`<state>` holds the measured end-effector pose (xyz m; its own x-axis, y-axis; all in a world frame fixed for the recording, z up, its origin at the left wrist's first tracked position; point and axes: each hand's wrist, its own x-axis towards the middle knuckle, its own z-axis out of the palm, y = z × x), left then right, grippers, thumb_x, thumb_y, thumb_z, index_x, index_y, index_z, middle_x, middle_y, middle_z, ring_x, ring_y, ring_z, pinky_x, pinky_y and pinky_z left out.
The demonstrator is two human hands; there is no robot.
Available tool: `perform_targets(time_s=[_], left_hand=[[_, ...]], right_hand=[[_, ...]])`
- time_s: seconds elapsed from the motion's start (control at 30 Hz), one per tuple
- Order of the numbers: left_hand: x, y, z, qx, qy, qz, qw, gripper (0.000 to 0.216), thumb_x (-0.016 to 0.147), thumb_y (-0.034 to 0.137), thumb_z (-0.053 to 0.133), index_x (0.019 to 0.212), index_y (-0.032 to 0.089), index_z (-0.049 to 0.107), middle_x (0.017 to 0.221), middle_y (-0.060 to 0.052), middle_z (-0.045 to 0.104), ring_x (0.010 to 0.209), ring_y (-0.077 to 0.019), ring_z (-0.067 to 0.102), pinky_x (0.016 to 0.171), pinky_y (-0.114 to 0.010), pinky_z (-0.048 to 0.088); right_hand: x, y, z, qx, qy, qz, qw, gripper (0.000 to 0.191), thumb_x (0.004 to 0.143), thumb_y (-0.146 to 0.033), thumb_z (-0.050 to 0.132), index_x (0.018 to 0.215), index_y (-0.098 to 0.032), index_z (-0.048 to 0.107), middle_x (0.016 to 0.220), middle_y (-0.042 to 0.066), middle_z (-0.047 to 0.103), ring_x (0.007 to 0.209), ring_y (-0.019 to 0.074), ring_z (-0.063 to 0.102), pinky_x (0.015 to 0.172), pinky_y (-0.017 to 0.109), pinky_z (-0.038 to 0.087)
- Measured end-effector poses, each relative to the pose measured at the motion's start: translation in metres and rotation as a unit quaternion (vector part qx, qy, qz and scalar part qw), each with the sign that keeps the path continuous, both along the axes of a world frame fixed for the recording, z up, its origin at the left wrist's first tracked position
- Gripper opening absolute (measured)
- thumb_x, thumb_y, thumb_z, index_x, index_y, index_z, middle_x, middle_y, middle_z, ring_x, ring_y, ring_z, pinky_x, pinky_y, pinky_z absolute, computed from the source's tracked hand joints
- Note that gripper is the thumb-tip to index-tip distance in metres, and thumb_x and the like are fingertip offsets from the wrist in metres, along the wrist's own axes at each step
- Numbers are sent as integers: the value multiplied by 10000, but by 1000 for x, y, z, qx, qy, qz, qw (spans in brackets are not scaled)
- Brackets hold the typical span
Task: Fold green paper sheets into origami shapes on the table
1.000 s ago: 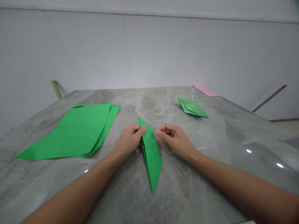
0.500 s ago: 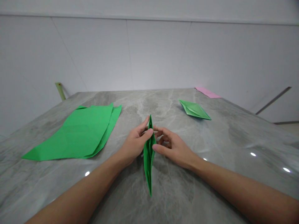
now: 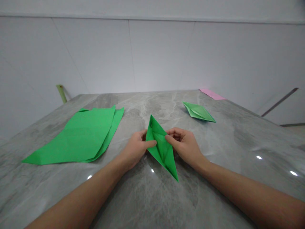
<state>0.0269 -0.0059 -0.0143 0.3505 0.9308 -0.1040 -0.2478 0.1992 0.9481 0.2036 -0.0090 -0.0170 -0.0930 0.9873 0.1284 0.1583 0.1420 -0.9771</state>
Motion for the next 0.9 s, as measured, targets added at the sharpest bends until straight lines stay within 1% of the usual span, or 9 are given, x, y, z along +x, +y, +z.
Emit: perform_targets(time_s=[0.2,0.33,0.4,0.47,0.57,0.63,0.7,0.77,0.9], left_hand=[[-2,0,-6,-1,68,-9,998,245,622,113,706,865,149,706,768,-30,725,678,-191,684,669,-300,540],[-2,-1,-3,3,79,3,997,206,627,124,696,831,147,705,755,-30,718,651,-180,672,647,-288,532],[-2,0,-3,-2,81,8,997,205,626,125,690,830,144,706,737,-30,713,634,-178,665,630,-284,527],[-1,1,-4,-7,74,24,997,202,621,126,684,821,139,704,730,-33,712,625,-178,661,621,-282,522],[-1,4,-4,-10,51,83,995,180,615,128,679,794,134,694,735,-42,716,642,-189,671,638,-290,528],[-1,6,-3,-11,33,121,992,170,615,125,673,784,132,686,735,-48,720,659,-200,680,658,-301,537],[-1,6,-1,-15,19,142,990,178,620,124,662,796,125,686,751,-60,728,671,-207,686,666,-310,545],[0,5,2,-22,11,147,989,197,630,131,657,823,117,692,784,-75,736,697,-213,691,669,-311,550],[2,3,3,-23,3,137,990,224,635,142,671,857,117,687,786,-65,726,665,-185,671,636,-285,538]], right_hand=[[-1,2,-5,-12,-41,55,998,122,740,-275,672,797,-171,702,695,31,688,630,178,624,564,280,483],[0,3,-6,-2,-46,46,998,139,734,-282,687,819,-173,693,679,24,667,625,175,609,563,281,465],[0,3,-5,4,-51,44,998,193,743,-291,687,891,-167,683,680,15,641,628,171,601,567,282,462],[1,3,-3,16,-54,34,998,327,755,-292,688,1057,-173,648,730,-2,611,612,151,576,554,275,452],[3,3,-1,69,-49,-3,996,474,750,-273,711,1199,-220,568,849,-15,547,589,107,501,517,247,415],[4,4,0,124,-67,-14,990,348,761,-240,696,1102,-226,625,849,-12,501,625,108,474,530,241,405],[6,4,2,172,-103,7,980,159,790,-189,640,939,-216,692,827,0,478,650,115,462,544,246,395],[6,2,4,197,-125,46,971,152,807,-144,576,838,-207,711,836,15,476,643,112,457,529,248,381],[4,-5,9,237,-121,79,961,203,809,-138,572,955,-215,691,898,29,482,656,117,458,523,245,409]])
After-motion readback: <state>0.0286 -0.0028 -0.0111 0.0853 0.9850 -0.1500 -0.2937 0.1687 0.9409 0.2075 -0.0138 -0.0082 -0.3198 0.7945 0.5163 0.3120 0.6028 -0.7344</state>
